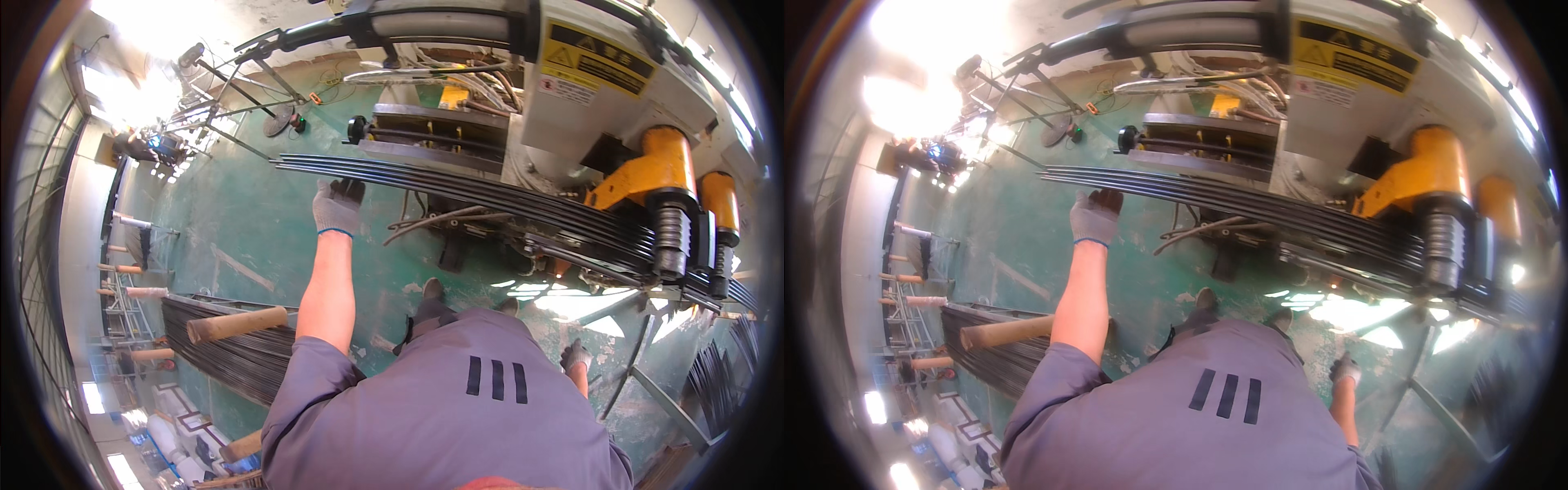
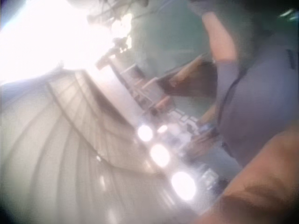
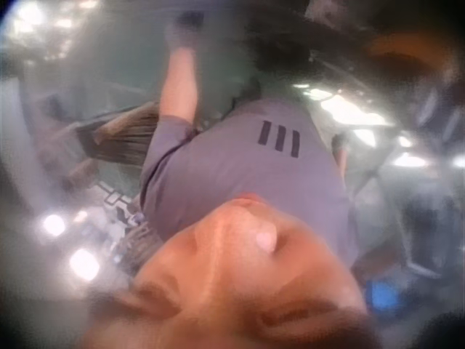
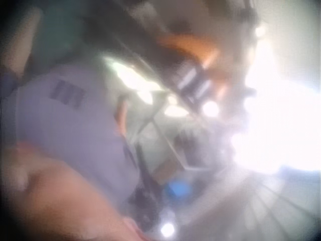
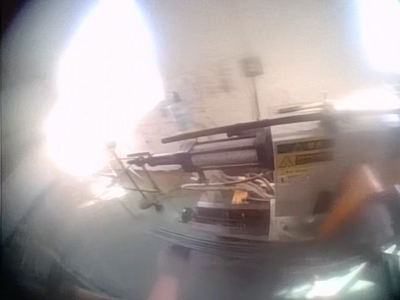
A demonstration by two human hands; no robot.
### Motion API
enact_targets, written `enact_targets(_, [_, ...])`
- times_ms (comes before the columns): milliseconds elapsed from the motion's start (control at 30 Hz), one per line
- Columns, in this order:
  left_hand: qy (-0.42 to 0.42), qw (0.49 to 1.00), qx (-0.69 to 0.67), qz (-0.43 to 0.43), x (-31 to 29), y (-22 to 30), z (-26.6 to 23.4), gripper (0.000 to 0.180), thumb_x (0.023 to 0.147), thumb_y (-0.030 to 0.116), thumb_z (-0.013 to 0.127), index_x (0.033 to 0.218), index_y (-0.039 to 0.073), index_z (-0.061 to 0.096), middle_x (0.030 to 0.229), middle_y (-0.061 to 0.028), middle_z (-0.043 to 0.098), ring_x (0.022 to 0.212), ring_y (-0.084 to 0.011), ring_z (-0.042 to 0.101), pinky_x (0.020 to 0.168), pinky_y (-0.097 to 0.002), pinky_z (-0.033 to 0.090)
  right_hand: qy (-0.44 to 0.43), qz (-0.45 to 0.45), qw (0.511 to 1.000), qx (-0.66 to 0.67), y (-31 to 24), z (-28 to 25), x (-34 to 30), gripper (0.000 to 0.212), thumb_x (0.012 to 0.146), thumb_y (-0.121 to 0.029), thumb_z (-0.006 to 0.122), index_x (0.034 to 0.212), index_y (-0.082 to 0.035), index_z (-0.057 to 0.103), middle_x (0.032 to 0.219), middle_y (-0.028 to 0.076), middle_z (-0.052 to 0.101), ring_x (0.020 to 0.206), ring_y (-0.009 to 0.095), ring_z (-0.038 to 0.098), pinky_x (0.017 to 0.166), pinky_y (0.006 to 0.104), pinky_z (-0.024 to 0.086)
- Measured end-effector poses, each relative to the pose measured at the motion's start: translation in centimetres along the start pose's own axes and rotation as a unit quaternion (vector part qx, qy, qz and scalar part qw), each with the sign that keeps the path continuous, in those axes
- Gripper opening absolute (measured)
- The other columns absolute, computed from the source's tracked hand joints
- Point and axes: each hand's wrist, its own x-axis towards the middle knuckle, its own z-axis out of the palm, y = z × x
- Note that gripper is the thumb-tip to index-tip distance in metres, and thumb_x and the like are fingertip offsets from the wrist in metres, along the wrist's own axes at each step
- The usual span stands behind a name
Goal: The person picks up metal bars from a stack, inserts them into a machine to bend them, and then places the bent bars onto another stack.
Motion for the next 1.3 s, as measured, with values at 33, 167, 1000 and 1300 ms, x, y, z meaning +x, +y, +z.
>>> enact_targets(33, [-0.008, 1.0, -0.005, 0.012, 2.5, 2.8, -1.9, 0.055, 0.112, 0.05, 0.042, 0.13, 0.0, 0.056, 0.129, -0.0181, 0.062, 0.122, -0.0414, 0.059, 0.112, -0.0559, 0.046, -0.021, -0.022, 0.996, -0.087, 1.5, -1.6, 2.8, 0.029, 0.107, -0.043, 0.056, 0.113, -0.015, 0.058, 0.079, 0.005, 0.059, 0.057, 0.022, 0.054, 0.049, 0.0389, 0.039])
enact_targets(167, [0.009, 0.997, 0.022, 0.071, 9.7, 11.8, -3.5, 0.049, 0.112, 0.046, 0.045, 0.13, 0.002, 0.056, 0.127, -0.0181, 0.061, 0.121, -0.0406, 0.06, 0.109, -0.0559, 0.049, -0.045, 0.074, 0.996, 0.031, 7.2, -3.4, 4.0, 0.023, 0.106, -0.042, 0.053, 0.115, -0.022, 0.057, 0.099, 0.003, 0.059, 0.087, 0.022, 0.057, 0.071, 0.044, 0.045])
enact_targets(1000, [-0.153, 0.968, 0.18, -0.086, 12.9, 15.9, -6.1, 0.042, 0.109, 0.049, 0.054, 0.128, 0.013, 0.065, 0.123, -0.0105, 0.072, 0.114, -0.0334, 0.067, 0.097, -0.0545, 0.057, -0.086, -0.05, 0.989, 0.111, 11.9, 7.0, -7.4, 0.024, 0.104, -0.032, 0.065, 0.095, -0.012, 0.055, 0.071, 0.004, 0.056, 0.053, 0.021, 0.054, 0.047, 0.0378, 0.042])
enact_targets(1300, [-0.177, 0.962, 0.207, -0.03, 10.9, 15.4, -4.3, 0.052, 0.11, 0.05, 0.049, 0.145, 0.012, 0.059, 0.138, -0.0137, 0.066, 0.129, -0.0364, 0.06, 0.113, -0.057, 0.046, -0.009, -0.035, 0.998, -0.052, 9.7, 8.8, -12.0, 0.029, 0.103, -0.036, 0.068, 0.113, -0.008, 0.066, 0.089, 0.007, 0.072, 0.067, 0.02, 0.067, 0.057, 0.0377, 0.052])
